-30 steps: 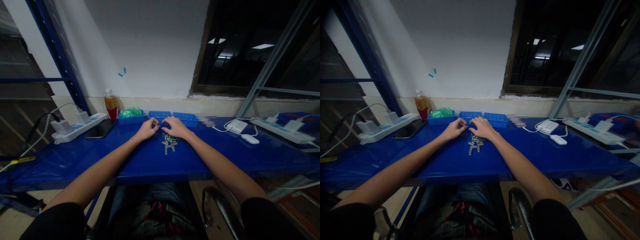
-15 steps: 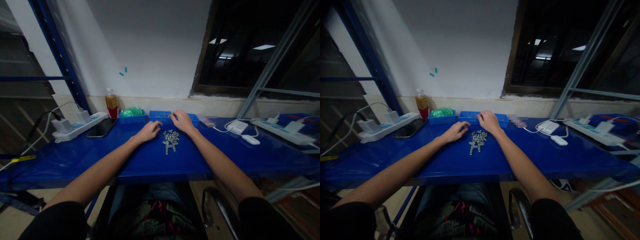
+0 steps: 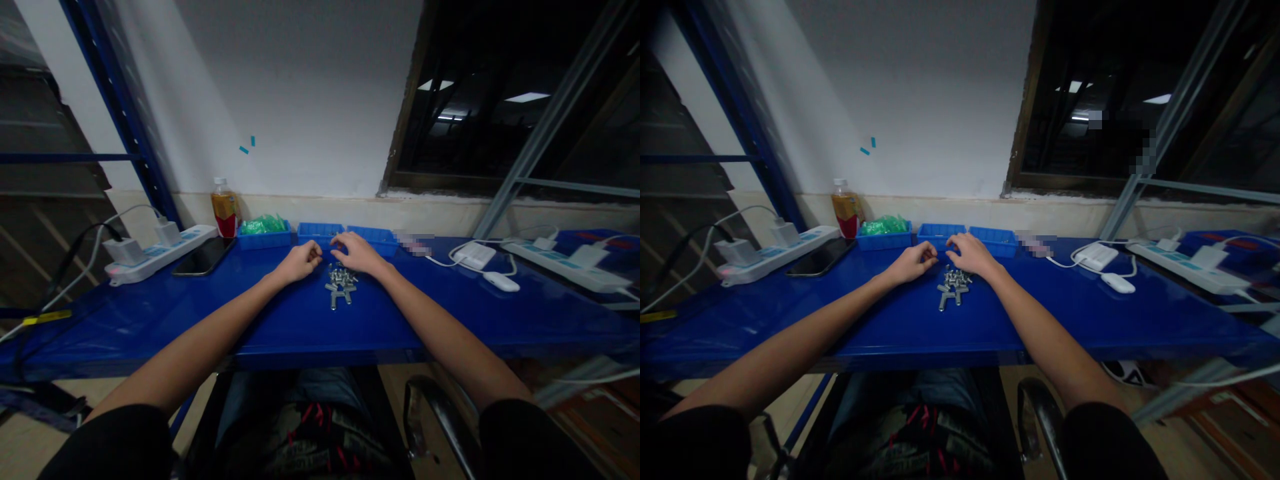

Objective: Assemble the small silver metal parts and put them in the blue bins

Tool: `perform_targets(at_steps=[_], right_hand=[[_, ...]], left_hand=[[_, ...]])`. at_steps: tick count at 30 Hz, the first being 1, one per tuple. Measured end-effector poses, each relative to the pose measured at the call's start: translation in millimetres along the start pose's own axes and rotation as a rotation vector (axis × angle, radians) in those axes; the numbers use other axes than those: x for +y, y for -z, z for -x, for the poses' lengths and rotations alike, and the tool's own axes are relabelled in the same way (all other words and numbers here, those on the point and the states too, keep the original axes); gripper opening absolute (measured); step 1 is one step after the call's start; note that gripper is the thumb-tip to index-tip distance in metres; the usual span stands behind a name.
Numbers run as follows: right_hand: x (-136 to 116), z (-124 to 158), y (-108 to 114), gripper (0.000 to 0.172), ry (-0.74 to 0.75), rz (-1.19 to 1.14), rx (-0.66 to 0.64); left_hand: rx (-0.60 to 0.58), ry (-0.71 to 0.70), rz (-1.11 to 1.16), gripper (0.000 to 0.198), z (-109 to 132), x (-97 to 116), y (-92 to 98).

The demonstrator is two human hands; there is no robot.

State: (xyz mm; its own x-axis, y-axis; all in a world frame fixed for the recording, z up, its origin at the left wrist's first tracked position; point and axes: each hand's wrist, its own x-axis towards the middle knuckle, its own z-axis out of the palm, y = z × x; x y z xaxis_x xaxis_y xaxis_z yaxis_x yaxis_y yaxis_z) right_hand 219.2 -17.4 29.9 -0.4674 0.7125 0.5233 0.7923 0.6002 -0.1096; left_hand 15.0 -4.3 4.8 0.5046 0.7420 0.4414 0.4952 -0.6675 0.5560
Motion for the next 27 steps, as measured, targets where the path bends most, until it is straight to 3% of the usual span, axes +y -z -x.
perform_targets(at_steps=[2, 5, 9, 13, 16, 19, 23, 27], right_hand=[[-12, 0, -3, 0.019, 0.091, -0.01, -0.031], [-22, 1, -6, 0.015, 0.133, 0.025, -0.034], [-26, 0, -4, 0.012, 0.146, 0.057, -0.026], [-17, -4, 4, 0.017, 0.057, 0.097, 0.038], [7, -4, 13, 0.021, -0.142, 0.172, 0.177], [40, 5, 21, 0.019, -0.363, 0.262, 0.314], [65, 15, 21, 0.015, -0.479, 0.317, 0.303], [46, 10, 11, 0.014, -0.343, 0.194, 0.181]], left_hand=[[0.068, 0.058, 0.175, 0.014, -3, -3, 1.5], [0.068, 0.131, 0.406, 0.021, -6, -6, 0.7], [0.078, 0.19, 0.499, 0.02, -7, -5, -2.3], [0.041, 0.091, 0.202, 0.021, -2, -1, -0.2], [-0.07, -0.098, -0.175, 0.029, 1, 3, -2.1], [-0.165, -0.203, -0.383, 0.032, 2, 7, -9.5], [-0.171, -0.208, -0.465, 0.023, 2, 10, -14.9], [-0.102, -0.133, -0.322, 0.015, 3, 6, -10.2]])
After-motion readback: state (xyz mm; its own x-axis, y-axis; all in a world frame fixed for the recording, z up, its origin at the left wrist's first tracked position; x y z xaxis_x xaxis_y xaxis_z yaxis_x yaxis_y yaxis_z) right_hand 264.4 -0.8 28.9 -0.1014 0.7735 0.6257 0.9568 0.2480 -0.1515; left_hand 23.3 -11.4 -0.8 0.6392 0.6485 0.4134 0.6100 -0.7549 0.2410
